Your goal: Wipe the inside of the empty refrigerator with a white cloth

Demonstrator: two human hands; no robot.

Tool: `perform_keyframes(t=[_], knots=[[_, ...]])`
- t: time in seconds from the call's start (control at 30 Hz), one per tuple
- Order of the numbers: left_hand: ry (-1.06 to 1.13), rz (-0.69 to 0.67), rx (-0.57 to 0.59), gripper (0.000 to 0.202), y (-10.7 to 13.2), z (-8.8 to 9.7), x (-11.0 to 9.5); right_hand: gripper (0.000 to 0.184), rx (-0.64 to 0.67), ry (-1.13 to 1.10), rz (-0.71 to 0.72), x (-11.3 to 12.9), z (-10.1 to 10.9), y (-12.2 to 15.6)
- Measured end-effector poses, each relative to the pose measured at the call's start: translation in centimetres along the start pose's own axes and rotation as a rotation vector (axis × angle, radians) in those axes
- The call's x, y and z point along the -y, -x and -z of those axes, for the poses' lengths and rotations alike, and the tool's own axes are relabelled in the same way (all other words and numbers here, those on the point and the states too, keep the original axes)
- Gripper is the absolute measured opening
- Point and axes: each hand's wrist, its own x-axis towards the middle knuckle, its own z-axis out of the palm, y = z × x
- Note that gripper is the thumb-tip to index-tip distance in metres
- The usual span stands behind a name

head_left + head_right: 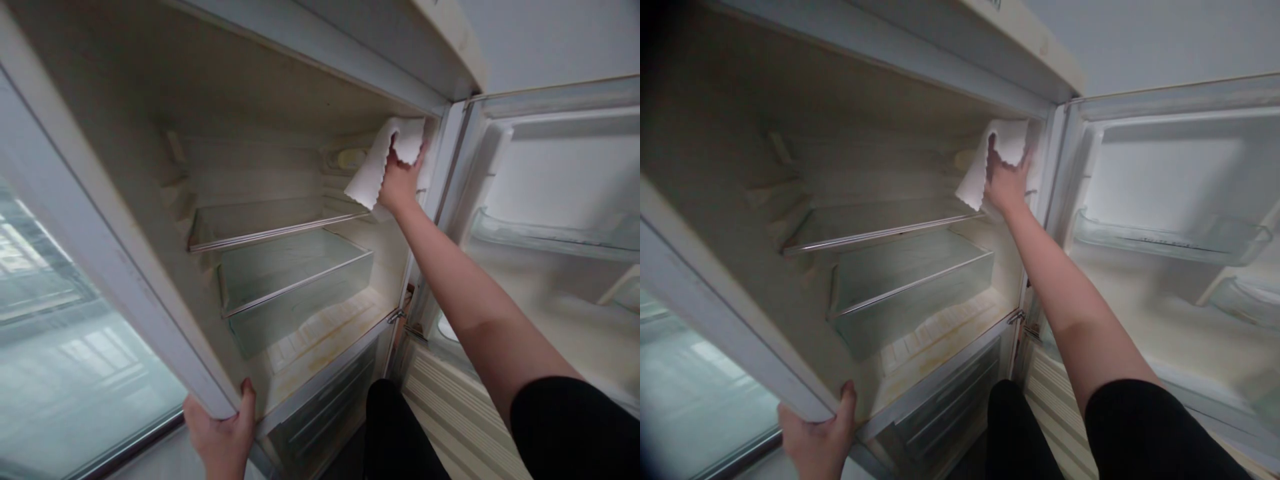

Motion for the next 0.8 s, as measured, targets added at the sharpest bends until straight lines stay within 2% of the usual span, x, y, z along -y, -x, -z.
perform_keyframes(t=[0.13,0.23,0.4,0.53,0.7,0.8], knots=[[0.012,-0.050,-0.019,0.063,-0.1,-0.1,0.4,0.059,0.043,0.165,0.084,-1.7,0.1,-0.7],[0.012,-0.094,-0.032,0.060,-0.1,-0.2,0.7,0.054,0.121,0.269,0.059,-1.2,0.3,-1.2],[0.027,-0.117,-0.043,0.059,0.0,-0.3,0.9,0.059,0.175,0.260,0.017,-0.4,0.5,-1.4],[0.049,-0.131,-0.055,0.054,0.1,-0.3,0.7,0.057,0.246,0.327,0.041,-1.1,0.3,-0.1],[0.078,-0.136,-0.049,0.056,0.0,-0.3,0.5,0.047,0.417,0.529,0.036,-1.9,-0.3,2.3],[0.105,-0.134,-0.039,0.059,-0.1,-0.3,0.4,0.047,0.433,0.579,0.054,-2.3,-0.6,3.7]])
